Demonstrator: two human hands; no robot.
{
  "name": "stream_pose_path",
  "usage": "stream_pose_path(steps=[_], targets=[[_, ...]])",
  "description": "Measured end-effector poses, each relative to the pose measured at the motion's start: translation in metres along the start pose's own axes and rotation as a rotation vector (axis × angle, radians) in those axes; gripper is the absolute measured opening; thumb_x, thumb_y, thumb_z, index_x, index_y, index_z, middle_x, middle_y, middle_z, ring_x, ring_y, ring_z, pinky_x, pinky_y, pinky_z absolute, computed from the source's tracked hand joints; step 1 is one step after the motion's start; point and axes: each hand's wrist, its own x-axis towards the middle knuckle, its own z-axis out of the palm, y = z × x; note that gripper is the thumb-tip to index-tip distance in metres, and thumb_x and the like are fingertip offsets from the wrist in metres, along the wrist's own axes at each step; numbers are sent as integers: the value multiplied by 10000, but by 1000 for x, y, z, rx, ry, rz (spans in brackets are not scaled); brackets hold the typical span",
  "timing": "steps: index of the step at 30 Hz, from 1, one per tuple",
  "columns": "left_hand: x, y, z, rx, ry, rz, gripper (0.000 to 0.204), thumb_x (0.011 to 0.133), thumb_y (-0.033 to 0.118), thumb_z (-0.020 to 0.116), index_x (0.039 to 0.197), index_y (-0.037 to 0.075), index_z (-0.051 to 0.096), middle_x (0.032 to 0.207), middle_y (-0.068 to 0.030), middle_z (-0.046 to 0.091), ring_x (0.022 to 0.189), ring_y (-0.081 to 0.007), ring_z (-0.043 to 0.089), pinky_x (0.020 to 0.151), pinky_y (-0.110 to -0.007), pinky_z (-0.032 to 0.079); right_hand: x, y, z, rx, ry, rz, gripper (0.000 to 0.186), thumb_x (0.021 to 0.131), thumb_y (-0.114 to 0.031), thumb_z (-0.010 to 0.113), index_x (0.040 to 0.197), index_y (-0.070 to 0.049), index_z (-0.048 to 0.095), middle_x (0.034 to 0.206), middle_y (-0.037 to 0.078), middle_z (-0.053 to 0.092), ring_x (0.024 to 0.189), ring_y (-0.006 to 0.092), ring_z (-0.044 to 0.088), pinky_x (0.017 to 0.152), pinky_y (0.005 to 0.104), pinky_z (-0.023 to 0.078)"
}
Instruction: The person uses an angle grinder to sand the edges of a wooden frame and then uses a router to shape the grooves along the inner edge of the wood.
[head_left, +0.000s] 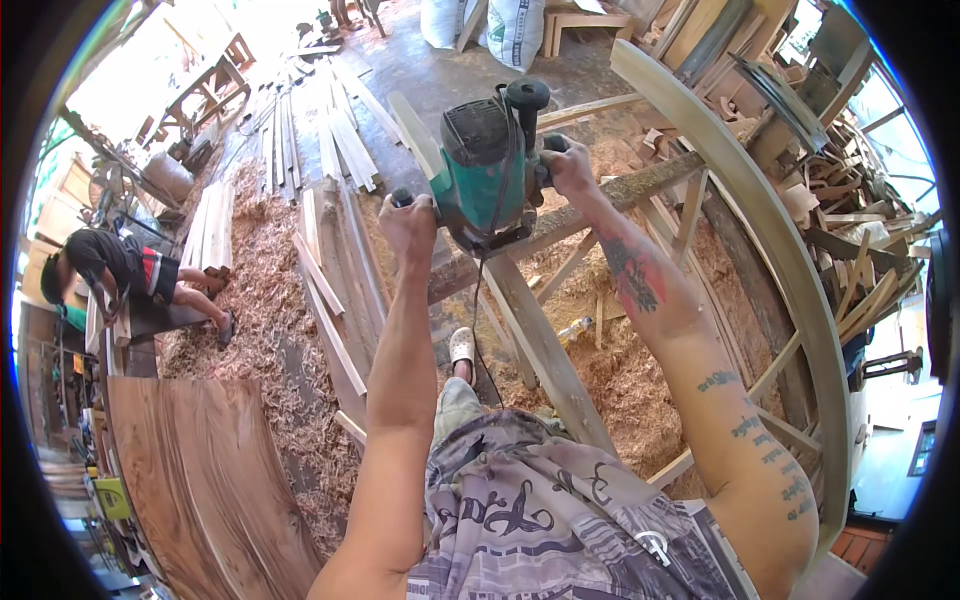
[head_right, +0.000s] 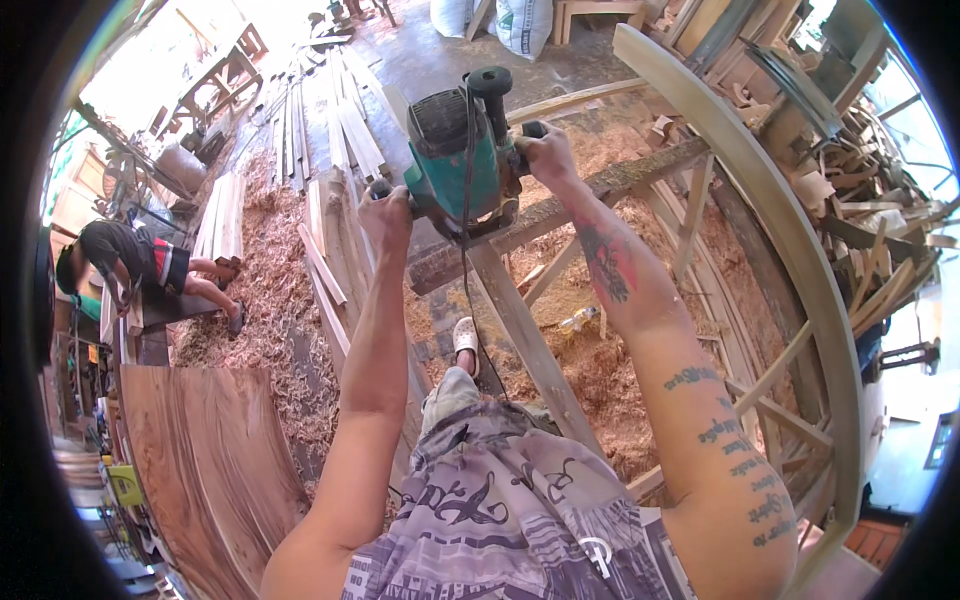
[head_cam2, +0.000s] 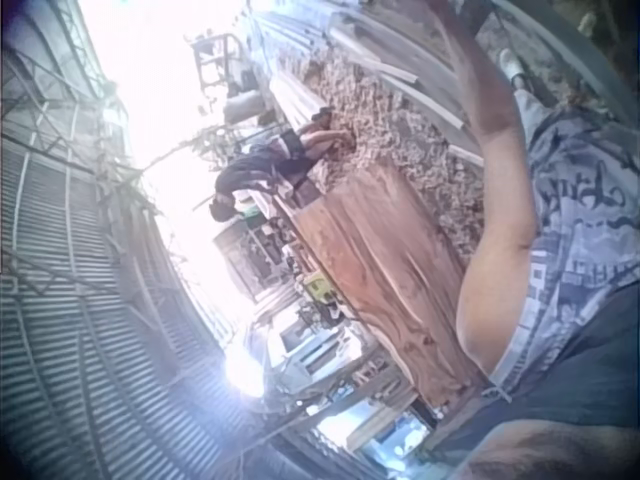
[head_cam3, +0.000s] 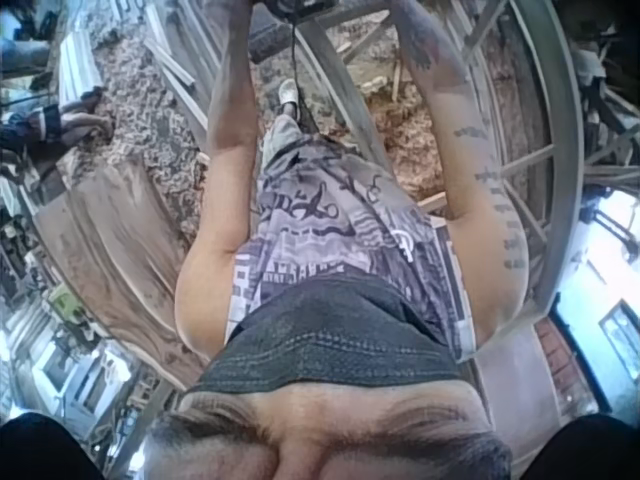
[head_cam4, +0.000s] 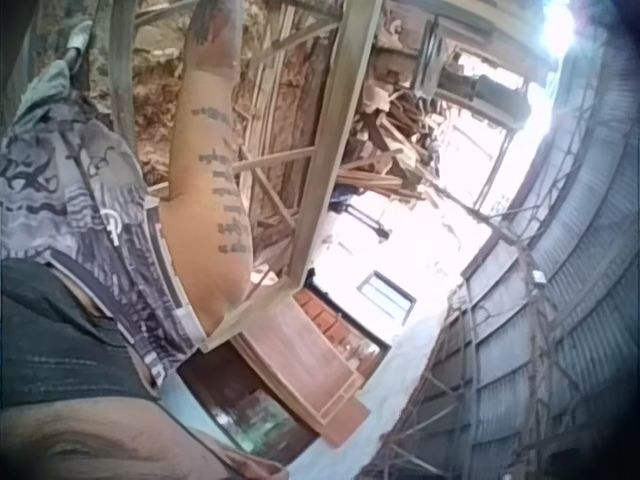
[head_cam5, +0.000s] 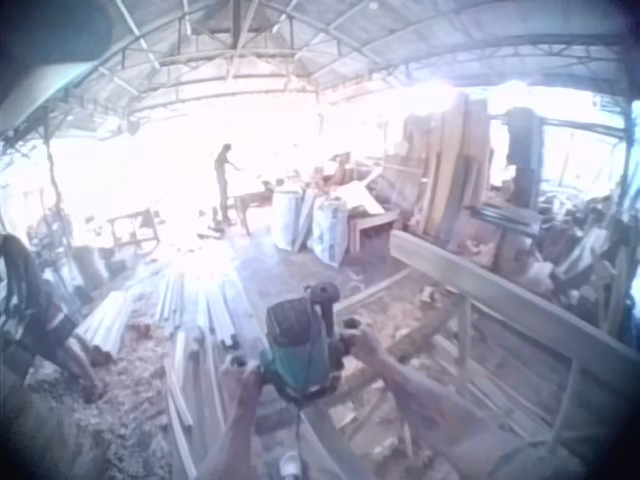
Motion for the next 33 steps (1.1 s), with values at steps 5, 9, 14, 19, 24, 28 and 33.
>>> stream_pose_path(steps=[5,9,14,19,24,28,33], targets=[[-28,-4,-8,71,-27,18,197,739,151,656,790,-39,638,651,-131,641,595,-227,607,618,-406,494,-30,-9,-22,-711,-22,-716,39,750,-37,664,718,-56,675,711,69,568,662,230,609,581,362,457],[-66,0,-12,68,-59,1,200,736,158,657,796,-33,639,673,-158,660,618,-253,632,650,-415,504,-61,0,-48,-300,-57,-371,40,696,-30,669,686,-63,649,687,73,543,648,248,594,566,376,438],[-108,8,-24,156,-46,-8,214,731,167,660,810,-31,637,696,-192,660,653,-268,661,673,-431,517,-114,-7,-67,-363,-13,-326,66,641,-41,682,672,-67,629,692,85,546,673,269,597,564,388,434],[-151,11,-41,127,-82,44,197,733,146,667,808,-31,624,680,-176,638,621,-249,630,643,-404,506,-174,-27,-83,-155,35,-174,61,722,-8,677,743,-34,626,749,50,613,642,181,595,578,325,461],[-193,33,-54,78,-142,-10,166,739,117,673,797,-18,596,649,-140,611,590,-206,573,617,-377,494,-230,-85,-98,-691,51,-485,67,775,31,657,818,-14,682,839,85,660,763,203,674,656,319,512],[-226,34,-62,52,-218,-55,141,743,73,681,822,-5,594,643,-117,610,581,-189,575,609,-368,496,-281,-66,-125,-349,156,-215,114,831,5,681,932,-47,693,975,55,672,890,197,669,770,330,529],[-280,41,-75,82,-261,57,121,776,31,672,874,27,601,690,-99,656,607,-145,641,596,-306,520,-353,-19,-173,551,219,345,207,920,-89,699,1102,-78,603,969,-19,611,867,87,584,777,255,494]])
